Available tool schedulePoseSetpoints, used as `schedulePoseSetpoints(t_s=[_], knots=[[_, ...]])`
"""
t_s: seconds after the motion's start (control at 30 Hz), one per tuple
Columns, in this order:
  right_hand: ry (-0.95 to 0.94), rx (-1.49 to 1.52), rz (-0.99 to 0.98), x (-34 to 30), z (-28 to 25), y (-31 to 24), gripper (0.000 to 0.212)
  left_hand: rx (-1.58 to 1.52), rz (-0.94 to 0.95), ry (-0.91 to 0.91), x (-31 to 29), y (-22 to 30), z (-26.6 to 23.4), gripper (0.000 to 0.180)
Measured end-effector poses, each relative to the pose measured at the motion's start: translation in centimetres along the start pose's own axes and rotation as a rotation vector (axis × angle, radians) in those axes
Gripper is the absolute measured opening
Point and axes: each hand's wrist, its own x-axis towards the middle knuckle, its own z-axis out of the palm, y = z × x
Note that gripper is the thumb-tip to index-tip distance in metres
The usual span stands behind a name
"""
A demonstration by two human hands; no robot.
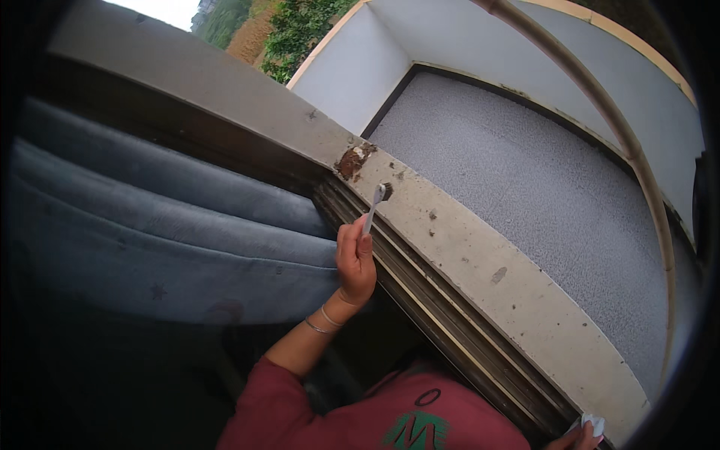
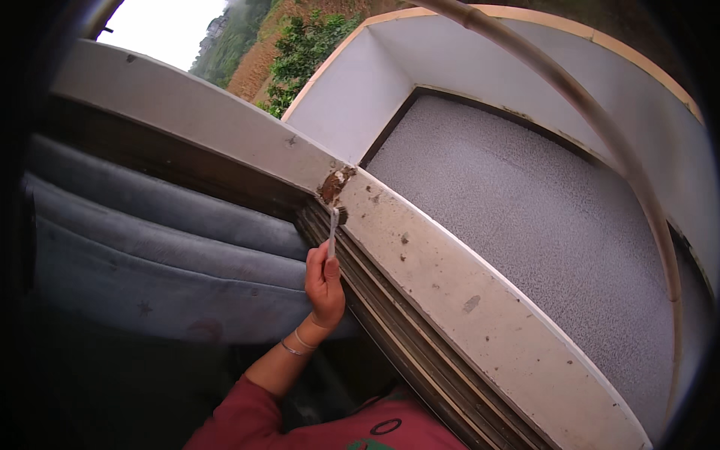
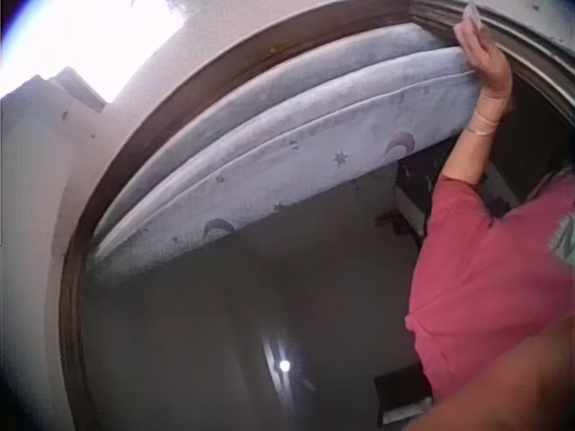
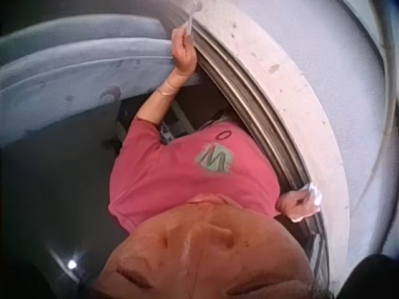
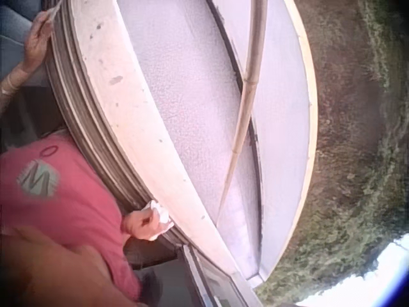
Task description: The person retrieves a toothbrush and cloth from a cluttered table, then scrubs and wipes the window frame and sill. The person uses the toothbrush to clean the grooves and the cloth to wipe away residue, repeating the process along the frame.
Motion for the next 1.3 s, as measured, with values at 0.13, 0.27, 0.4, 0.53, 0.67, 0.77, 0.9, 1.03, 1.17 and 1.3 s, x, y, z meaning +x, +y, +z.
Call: schedulePoseSetpoints(t_s=[0.13,0.27,0.4,0.53,0.67,0.77,0.9,1.03,1.17,1.3], knots=[[-0.045,0.082,-0.081,0.8,-0.6,-0.4,0.004,0.235,-0.054,-0.004,2.9,-1.1,-5.3,0.031],[0.028,0.120,-0.091,0.8,-1.0,-1.1,0.005,0.607,-0.211,-0.305,3.6,-7.2,-12.3,0.023],[0.089,0.037,-0.107,-0.1,-1.0,-0.5,0.007,0.856,-0.098,-0.519,5.4,-7.5,-13.3,0.015],[0.097,0.023,-0.118,-0.4,-1.0,0.0,0.008,1.006,0.021,-0.732,8.8,-5.9,-12.2,0.012],[-0.054,0.041,0.010,-3.8,-0.8,2.3,0.018,1.153,0.110,-0.896,10.9,-4.4,-9.4,0.013],[-0.004,-0.013,-0.040,-3.6,-1.1,1.9,0.017,1.408,0.213,-1.210,10.8,-2.2,-4.7,0.017],[0.029,0.005,-0.044,-3.3,-1.5,1.3,0.018,1.485,0.250,-1.431,8.9,-1.4,-1.6,0.019],[0.083,-0.019,-0.046,-3.0,-1.2,0.9,0.018,0.937,0.141,-1.774,13.1,11.0,-3.8,0.017],[0.143,-0.027,-0.012,-3.2,-1.2,1.0,0.016,0.894,0.171,-1.399,18.9,12.1,-5.3,0.023],[0.155,-0.005,-0.020,-2.7,-1.3,0.6,0.016,1.083,-0.077,-1.296,18.9,4.7,-8.4,0.023]])
